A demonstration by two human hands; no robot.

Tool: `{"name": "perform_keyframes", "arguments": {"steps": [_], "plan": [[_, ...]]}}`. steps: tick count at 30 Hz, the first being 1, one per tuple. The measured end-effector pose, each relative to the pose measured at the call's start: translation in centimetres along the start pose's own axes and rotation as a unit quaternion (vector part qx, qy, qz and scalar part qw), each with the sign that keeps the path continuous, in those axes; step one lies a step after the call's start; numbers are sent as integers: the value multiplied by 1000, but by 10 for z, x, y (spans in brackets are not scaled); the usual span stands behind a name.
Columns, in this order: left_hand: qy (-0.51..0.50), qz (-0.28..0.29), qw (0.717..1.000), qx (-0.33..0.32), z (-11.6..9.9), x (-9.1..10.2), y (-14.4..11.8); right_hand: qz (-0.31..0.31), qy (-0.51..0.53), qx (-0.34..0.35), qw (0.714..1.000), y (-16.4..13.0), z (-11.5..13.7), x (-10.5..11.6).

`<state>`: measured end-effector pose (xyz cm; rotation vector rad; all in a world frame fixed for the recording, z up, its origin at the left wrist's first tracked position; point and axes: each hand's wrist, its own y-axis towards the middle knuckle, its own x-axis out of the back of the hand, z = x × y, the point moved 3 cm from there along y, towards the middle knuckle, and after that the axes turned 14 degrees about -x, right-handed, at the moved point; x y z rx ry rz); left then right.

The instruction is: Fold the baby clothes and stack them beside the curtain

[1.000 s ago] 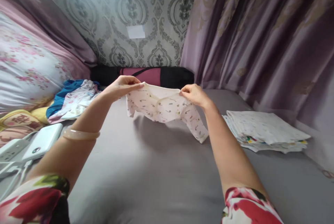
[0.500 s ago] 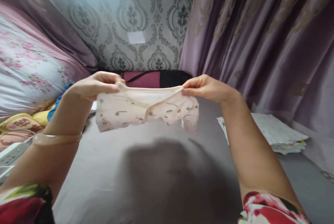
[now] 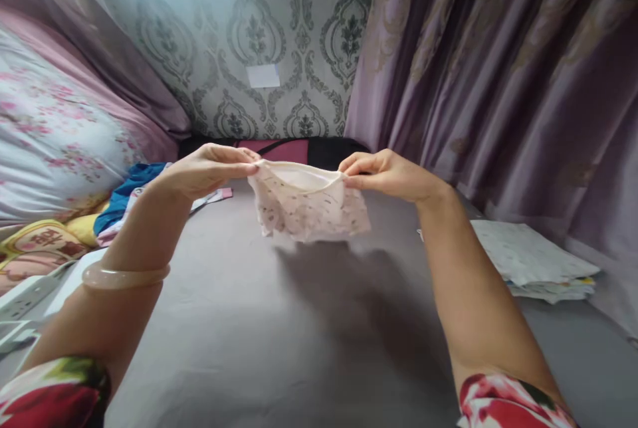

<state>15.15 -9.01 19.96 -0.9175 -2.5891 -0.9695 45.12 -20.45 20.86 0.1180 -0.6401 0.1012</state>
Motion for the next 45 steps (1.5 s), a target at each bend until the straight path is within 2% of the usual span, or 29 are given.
{"name": "perform_keyframes", "arguments": {"steps": [2, 6, 10, 14, 17, 19, 21, 24, 32, 36, 39, 42, 45], "plan": [[-37, 6, 999, 0, 0, -3, 2, 29, 47, -1, 998, 0, -1, -1], [40, 40, 997, 45, 3, -7, 7, -41, 1, -17, 999, 1, -5, 6], [-14, 14, 1000, -8, -2, -12, 11, -24, -12, -5, 1000, 3, -9, 6], [5, 32, 999, 19, 0, -18, 14, -54, -38, -20, 998, 4, -13, 8], [-78, 12, 997, -18, 1, -21, 16, -49, -3, 1, 999, 4, -13, 8], [-82, 9, 996, -16, 5, -22, 19, -80, 15, 0, 997, 6, -15, 8], [-44, 2, 999, 7, 14, -22, 23, -125, 25, -10, 992, 11, -19, 7], [-22, -41, 999, 23, 27, -22, 30, -172, 45, -19, 984, 19, -28, 4], [-97, -103, 988, 62, 36, -32, 38, -278, 68, 2, 958, 44, -50, 1], [-98, -121, 986, 62, 39, -43, 42, -357, -3, -13, 934, 54, -58, -2], [-65, -149, 986, 38, 42, -53, 43, -412, -80, -38, 907, 54, -56, -7], [-22, -183, 983, 0, 44, -61, 42, -443, -144, -49, 883, 49, -49, -15], [44, -203, 978, -27, 44, -61, 38, -457, -181, -20, 871, 41, -44, -22]]}}
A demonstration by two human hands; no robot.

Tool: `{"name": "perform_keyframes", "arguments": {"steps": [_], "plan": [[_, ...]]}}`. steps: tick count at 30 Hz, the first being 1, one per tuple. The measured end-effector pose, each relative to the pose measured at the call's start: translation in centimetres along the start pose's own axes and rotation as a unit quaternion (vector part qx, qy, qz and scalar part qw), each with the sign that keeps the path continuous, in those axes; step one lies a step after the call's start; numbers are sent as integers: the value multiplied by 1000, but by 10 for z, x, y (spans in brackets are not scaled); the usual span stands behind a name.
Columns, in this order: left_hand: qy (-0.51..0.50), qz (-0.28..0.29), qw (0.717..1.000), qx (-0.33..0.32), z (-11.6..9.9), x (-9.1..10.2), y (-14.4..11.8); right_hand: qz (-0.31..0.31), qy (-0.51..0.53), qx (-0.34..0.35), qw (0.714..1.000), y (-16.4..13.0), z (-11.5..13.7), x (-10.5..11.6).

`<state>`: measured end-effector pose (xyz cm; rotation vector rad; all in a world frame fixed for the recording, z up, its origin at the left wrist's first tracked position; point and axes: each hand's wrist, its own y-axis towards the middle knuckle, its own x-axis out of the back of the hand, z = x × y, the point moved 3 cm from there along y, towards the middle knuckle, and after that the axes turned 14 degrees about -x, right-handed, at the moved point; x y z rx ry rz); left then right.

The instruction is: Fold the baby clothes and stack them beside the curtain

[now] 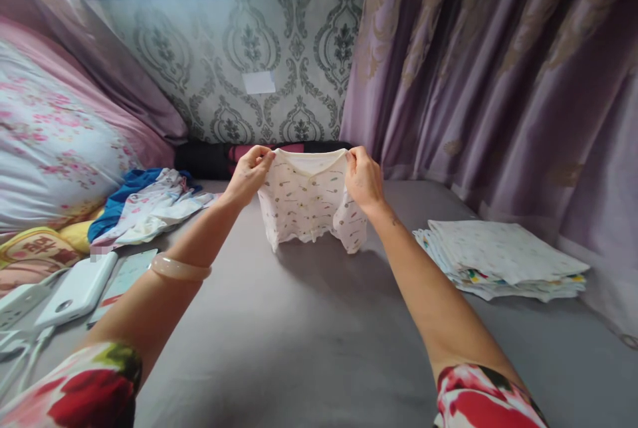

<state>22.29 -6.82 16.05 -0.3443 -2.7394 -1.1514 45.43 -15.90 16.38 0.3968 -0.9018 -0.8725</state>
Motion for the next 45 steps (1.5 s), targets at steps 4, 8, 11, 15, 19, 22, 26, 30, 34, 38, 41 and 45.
{"name": "perform_keyframes", "arguments": {"steps": [4, 8, 11, 15, 19, 22, 26, 30, 34, 38, 41, 45], "plan": [[138, -19, 988, -71, -15, 15, -9, -12, 12, 59, 998, -13, 4, 11], [248, -9, 955, -165, -53, 38, -29, 8, 24, 89, 996, -30, 12, 38], [276, 20, 933, -229, -89, 58, -49, 43, 39, 100, 993, -47, 26, 69], [257, 22, 933, -251, -136, 85, -73, 67, 35, 102, 992, -70, 51, 115], [189, 47, 974, -115, -154, 101, -77, 156, 55, 20, 986, -74, 57, 134], [156, 193, 968, -24, -127, 92, -71, 290, 72, -45, 953, -69, 41, 114], [154, 375, 913, 42, -42, 63, -77, 463, 48, -70, 882, -76, 2, 54], [220, 420, 877, 74, 50, 28, -106, 491, -31, -39, 870, -99, -42, -9], [308, 433, 847, 36, 96, 9, -135, 456, -134, 1, 880, -122, -69, -44], [355, 466, 811, -13, 107, 5, -141, 439, -229, 54, 867, -132, -79, -57], [368, 474, 799, -25, 111, 5, -133, 422, -266, 88, 862, -129, -84, -66], [376, 473, 796, -28, 123, 2, -116, 410, -300, 121, 853, -118, -89, -83]]}}
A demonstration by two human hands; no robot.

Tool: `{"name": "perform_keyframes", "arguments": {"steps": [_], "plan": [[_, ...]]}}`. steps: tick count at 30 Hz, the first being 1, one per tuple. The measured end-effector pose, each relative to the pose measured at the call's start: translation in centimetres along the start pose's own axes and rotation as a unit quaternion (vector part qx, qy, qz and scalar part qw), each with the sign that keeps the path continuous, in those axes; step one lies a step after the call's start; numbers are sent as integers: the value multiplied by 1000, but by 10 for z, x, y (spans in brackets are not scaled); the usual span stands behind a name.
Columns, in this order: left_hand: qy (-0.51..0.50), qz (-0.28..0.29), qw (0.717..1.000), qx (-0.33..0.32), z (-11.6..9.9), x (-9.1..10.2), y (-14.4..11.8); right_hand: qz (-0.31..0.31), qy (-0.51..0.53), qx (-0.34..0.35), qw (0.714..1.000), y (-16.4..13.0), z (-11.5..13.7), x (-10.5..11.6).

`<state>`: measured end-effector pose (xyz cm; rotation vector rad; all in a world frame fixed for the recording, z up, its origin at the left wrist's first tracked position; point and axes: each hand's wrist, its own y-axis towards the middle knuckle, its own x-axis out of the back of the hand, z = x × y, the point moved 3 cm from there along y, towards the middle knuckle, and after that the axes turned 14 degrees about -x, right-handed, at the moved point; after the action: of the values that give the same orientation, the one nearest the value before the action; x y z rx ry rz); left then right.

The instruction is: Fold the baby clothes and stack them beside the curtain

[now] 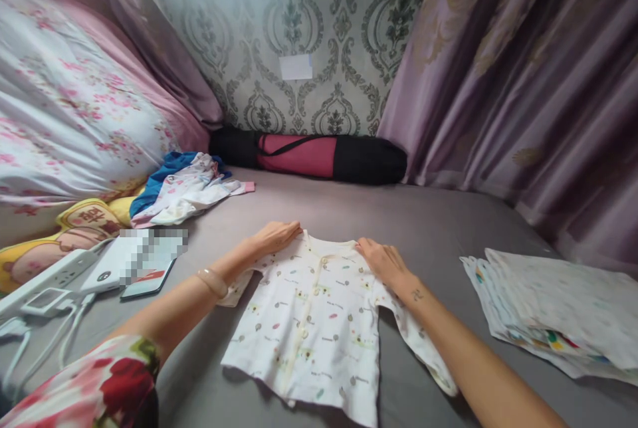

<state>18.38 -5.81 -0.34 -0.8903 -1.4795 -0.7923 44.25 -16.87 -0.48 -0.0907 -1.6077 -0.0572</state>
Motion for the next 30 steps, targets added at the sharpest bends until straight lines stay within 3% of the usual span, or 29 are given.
{"name": "perform_keyframes", "arguments": {"steps": [11, 22, 30], "plan": [[16, -14, 999, 24, 50, -3, 50, 26, -30, -19, 999, 68, -8, 2], [25, -5, 999, 45, 73, -3, 80, 24, -26, -10, 999, 110, -19, 1], [53, 14, 995, 83, 80, -12, 95, 19, 31, -72, 997, 127, -25, -9]]}}
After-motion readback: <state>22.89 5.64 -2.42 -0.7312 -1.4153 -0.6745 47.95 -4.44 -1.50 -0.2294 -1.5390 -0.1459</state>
